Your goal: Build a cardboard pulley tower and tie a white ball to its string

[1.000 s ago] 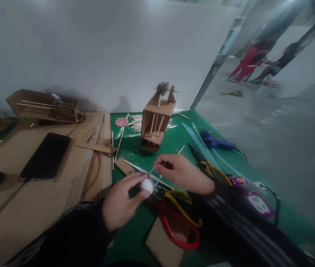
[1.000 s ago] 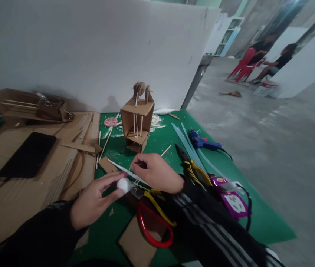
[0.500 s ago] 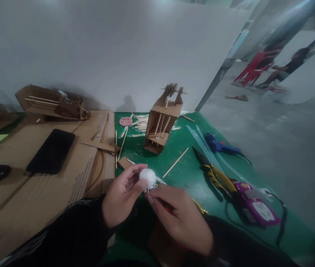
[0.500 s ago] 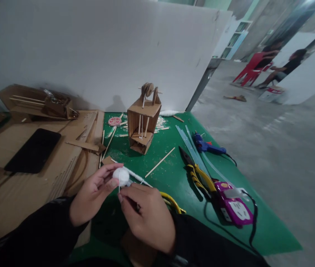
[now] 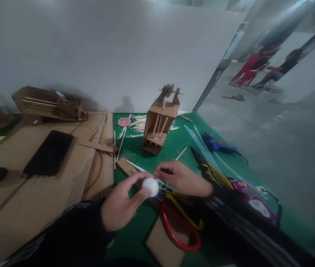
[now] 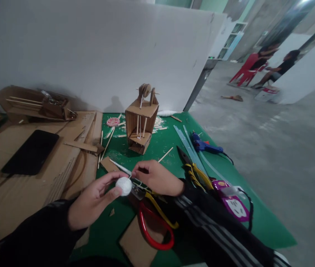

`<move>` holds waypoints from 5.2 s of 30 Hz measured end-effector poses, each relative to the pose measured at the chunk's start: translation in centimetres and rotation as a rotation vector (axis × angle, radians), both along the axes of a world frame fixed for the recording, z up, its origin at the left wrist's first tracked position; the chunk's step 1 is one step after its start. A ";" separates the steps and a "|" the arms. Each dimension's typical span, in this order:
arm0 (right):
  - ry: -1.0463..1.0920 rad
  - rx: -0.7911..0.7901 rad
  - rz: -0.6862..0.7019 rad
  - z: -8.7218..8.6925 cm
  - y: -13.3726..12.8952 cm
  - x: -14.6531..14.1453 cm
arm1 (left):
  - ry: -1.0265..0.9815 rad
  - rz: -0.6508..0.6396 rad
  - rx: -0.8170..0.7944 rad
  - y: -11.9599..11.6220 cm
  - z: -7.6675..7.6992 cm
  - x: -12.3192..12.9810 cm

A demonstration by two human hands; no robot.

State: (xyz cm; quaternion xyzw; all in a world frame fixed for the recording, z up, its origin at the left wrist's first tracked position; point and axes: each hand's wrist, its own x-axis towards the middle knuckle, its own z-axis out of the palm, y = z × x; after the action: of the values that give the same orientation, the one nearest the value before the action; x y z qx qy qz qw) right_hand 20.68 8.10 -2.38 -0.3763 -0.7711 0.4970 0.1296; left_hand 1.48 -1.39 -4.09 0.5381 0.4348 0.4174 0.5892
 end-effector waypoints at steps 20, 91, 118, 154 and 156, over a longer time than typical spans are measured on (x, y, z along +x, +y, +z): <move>0.018 0.278 -0.117 2.8 -7.8 -1.9 | -0.145 0.205 -0.102 0.7 0.2 0.4; -0.065 0.356 -0.047 4.6 -5.8 -1.7 | -0.097 0.177 -0.136 1.1 -0.6 0.3; -0.085 0.200 -0.101 2.0 -1.4 -1.3 | -0.139 0.153 -0.170 1.0 -1.3 0.5; 0.045 0.257 -0.079 -1.0 -4.5 -1.9 | -0.304 0.188 -0.060 0.5 0.2 0.4; 0.046 0.241 -0.095 -0.9 -3.5 -1.4 | -0.266 0.169 -0.065 0.4 0.3 0.3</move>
State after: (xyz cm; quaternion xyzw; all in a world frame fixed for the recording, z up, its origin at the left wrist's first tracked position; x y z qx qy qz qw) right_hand 19.31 4.64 -3.29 -0.3825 -0.8033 0.4027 0.2149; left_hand 1.79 -1.03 -3.79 0.4205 0.4099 0.5188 0.6213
